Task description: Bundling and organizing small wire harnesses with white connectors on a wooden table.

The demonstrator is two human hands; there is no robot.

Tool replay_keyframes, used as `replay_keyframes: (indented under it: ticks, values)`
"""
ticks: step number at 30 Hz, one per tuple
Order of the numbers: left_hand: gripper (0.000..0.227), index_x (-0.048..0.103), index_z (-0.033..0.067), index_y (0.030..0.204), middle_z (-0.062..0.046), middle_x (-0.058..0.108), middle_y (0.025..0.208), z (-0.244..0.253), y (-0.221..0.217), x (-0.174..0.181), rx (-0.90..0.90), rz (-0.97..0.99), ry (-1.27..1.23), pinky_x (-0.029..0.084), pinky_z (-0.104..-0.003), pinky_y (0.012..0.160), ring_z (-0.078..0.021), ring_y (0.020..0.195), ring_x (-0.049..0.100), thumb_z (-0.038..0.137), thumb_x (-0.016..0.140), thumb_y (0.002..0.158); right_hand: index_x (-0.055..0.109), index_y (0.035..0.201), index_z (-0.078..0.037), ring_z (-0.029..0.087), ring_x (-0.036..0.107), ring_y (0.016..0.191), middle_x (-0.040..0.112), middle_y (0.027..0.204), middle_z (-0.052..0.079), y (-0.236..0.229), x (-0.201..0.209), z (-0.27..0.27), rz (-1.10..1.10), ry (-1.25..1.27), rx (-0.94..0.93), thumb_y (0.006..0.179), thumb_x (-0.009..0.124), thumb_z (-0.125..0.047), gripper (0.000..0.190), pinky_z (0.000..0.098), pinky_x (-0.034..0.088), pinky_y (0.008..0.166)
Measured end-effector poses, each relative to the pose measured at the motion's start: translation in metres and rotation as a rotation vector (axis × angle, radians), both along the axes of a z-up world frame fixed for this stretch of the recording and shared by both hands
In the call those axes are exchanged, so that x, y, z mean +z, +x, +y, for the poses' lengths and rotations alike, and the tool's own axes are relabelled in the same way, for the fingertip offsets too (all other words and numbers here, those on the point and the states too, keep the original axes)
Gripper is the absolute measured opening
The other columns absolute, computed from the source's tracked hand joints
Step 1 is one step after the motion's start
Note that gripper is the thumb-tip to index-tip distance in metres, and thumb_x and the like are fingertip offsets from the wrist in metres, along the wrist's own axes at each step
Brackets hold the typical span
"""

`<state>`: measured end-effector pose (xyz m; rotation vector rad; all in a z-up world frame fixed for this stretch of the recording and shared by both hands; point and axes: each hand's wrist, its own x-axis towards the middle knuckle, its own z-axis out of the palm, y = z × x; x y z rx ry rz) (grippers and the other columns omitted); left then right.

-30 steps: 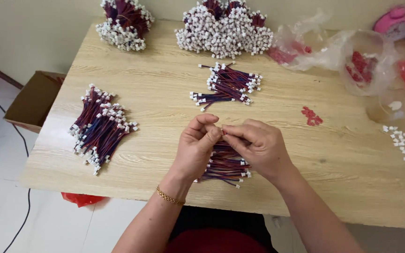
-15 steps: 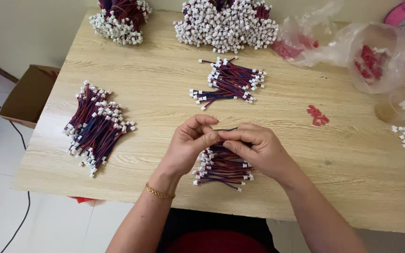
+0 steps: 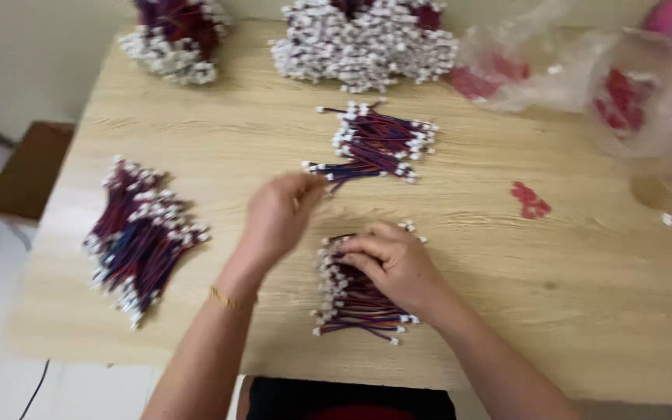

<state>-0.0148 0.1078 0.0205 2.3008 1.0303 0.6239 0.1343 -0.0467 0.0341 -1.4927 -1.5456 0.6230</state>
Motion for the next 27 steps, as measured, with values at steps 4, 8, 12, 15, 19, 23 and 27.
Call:
replay_keyframes:
  ticks: [4,8,12,15,19,23,27]
  values:
    - [0.013,0.073,0.0163,0.097,-0.006,0.069,0.077,0.058,0.050,-0.042,-0.070,0.049,0.349,0.052,-0.040,0.069,-0.0287,0.074,0.068,0.024,0.073,0.086,0.074,0.099,-0.014,0.032,0.067,0.090,0.067,0.091,0.011,0.052,-0.001,-0.005,-0.029,0.015,-0.173,0.089,0.067,-0.012,0.012,0.0408,0.051,0.081]
    - [0.016,0.072,0.0242,0.096,-0.002,0.065,0.078,0.081,0.072,-0.067,-0.098,0.214,0.426,0.057,-0.036,0.069,-0.0250,0.077,0.068,0.027,0.076,0.081,0.073,0.101,-0.010,0.030,0.067,0.088,0.068,0.091,0.013,0.140,-0.029,-0.024,-0.128,-0.070,-0.622,0.087,0.069,-0.009,0.014,0.0379,0.053,0.079]
    - [0.016,0.071,0.0250,0.097,-0.003,0.064,0.082,0.081,0.078,-0.066,-0.044,0.295,0.321,0.056,-0.041,0.072,-0.0277,0.081,0.067,0.028,0.074,0.082,0.074,0.101,-0.020,0.022,0.068,0.085,0.067,0.089,0.003,0.213,-0.057,-0.042,-0.520,-0.261,-0.791,0.089,0.074,-0.029,0.015,0.0353,0.052,0.079]
    - [0.017,0.071,0.0256,0.097,0.000,0.064,0.080,0.083,0.081,-0.080,0.018,0.316,0.351,0.056,-0.038,0.072,-0.0243,0.079,0.067,0.030,0.075,0.082,0.075,0.097,-0.018,0.029,0.068,0.089,0.068,0.088,0.007,0.214,-0.042,-0.033,-0.509,-0.406,-0.747,0.088,0.072,-0.030,0.015,0.0398,0.051,0.080]
    - [0.013,0.071,0.0256,0.094,-0.003,0.063,0.077,0.077,0.074,-0.081,0.005,0.217,0.364,0.056,-0.039,0.072,-0.0263,0.079,0.067,0.030,0.074,0.082,0.076,0.093,-0.019,0.029,0.069,0.084,0.067,0.083,0.007,0.213,-0.037,-0.029,-0.588,-0.511,-0.703,0.087,0.072,-0.034,0.017,0.0416,0.052,0.078]
    - [0.015,0.070,0.0233,0.093,-0.001,0.064,0.078,0.073,0.070,-0.077,-0.023,0.155,0.350,0.055,-0.037,0.074,-0.0243,0.082,0.066,0.030,0.076,0.081,0.077,0.089,-0.024,0.030,0.067,0.087,0.067,0.083,0.003,0.204,-0.036,-0.024,-0.791,-0.557,-0.649,0.081,0.073,-0.036,0.014,0.0443,0.051,0.077]
    - [0.017,0.067,0.0223,0.097,-0.002,0.065,0.077,0.068,0.058,-0.068,-0.013,0.088,0.317,0.054,-0.039,0.074,-0.0239,0.084,0.066,0.033,0.074,0.085,0.074,0.093,-0.014,0.038,0.064,0.091,0.066,0.087,0.014,0.196,-0.043,-0.024,-0.473,-0.339,-0.602,0.084,0.072,-0.021,0.012,0.0480,0.050,0.080]
